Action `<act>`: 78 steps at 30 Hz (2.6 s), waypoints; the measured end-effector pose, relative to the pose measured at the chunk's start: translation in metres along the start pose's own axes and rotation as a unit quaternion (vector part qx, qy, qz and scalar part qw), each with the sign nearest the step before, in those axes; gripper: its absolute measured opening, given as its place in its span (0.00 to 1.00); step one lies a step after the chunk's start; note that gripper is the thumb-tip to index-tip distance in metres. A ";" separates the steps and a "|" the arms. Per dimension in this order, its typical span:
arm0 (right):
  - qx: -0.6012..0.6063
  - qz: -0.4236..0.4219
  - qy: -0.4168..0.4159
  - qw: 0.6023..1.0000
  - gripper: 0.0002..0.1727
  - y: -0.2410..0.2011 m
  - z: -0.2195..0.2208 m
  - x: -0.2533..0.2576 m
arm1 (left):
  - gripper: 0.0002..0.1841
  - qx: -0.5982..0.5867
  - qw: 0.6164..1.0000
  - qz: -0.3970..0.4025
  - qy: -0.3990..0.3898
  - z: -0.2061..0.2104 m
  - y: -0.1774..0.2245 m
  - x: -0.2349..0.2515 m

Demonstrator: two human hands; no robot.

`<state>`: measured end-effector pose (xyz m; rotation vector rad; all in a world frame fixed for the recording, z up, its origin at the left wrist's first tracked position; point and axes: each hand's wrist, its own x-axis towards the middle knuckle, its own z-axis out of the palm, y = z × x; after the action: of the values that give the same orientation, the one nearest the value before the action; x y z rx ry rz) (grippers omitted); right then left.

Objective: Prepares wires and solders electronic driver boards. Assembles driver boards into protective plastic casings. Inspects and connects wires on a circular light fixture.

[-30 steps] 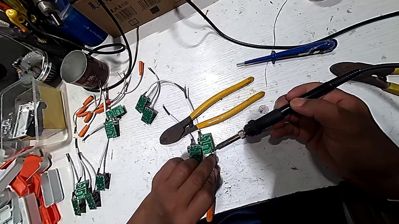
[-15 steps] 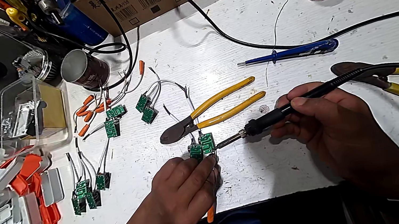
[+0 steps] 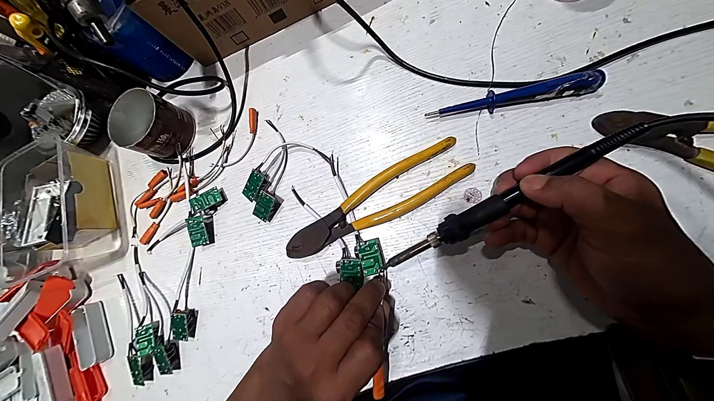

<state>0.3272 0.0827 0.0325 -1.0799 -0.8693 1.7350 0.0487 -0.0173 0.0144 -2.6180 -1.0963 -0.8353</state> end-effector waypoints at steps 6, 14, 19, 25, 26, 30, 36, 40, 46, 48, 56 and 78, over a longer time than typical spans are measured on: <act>0.000 -0.001 -0.002 1.000 0.08 0.000 0.000 0.000 | 0.03 -0.002 1.000 -0.001 0.002 0.000 0.000 -0.001; 0.003 0.001 -0.001 1.000 0.09 0.000 -0.001 0.000 | 0.04 -0.001 1.000 -0.002 0.001 0.001 0.000 -0.001; 0.004 0.004 0.003 1.000 0.09 0.000 0.000 0.000 | 0.04 0.000 1.000 -0.002 0.002 0.001 0.000 0.000; 0.002 -0.004 -0.005 1.000 0.08 0.000 0.000 0.000 | 0.04 -0.001 1.000 -0.003 -0.002 0.000 0.000 0.000; 0.001 -0.004 -0.005 1.000 0.08 0.000 0.000 0.000 | 0.03 -0.002 1.000 -0.003 -0.002 0.000 0.000 0.000; 0.000 -0.002 -0.002 1.000 0.08 0.000 0.000 0.000 | 0.03 0.001 1.000 -0.003 -0.001 0.000 0.001 0.000; 0.005 -0.007 -0.001 1.000 0.08 0.000 0.001 0.000 | 0.03 0.000 1.000 -0.001 -0.002 0.000 0.000 0.000; 0.003 -0.007 -0.004 1.000 0.08 0.001 0.000 0.000 | 0.03 -0.001 1.000 0.000 -0.002 0.000 0.000 0.000; 0.003 -0.010 -0.004 1.000 0.08 0.001 0.000 0.000 | 0.03 -0.002 1.000 0.000 -0.004 0.000 0.000 0.000; 0.002 -0.008 -0.004 1.000 0.08 0.001 0.000 0.000 | 0.03 -0.002 1.000 -0.001 -0.003 0.000 0.000 0.000; 0.017 0.000 0.005 1.000 0.10 -0.001 -0.001 0.000 | 0.04 -0.005 1.000 0.001 -0.001 0.000 0.000 -0.001; 0.060 0.002 0.002 0.998 0.12 0.000 -0.004 0.001 | 0.07 -0.029 0.998 -0.057 -0.016 -0.004 -0.004 -0.013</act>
<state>0.3304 0.0844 0.0302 -1.0060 -0.7518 1.7639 0.0366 -0.0240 0.0098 -2.6445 -1.2586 -0.8631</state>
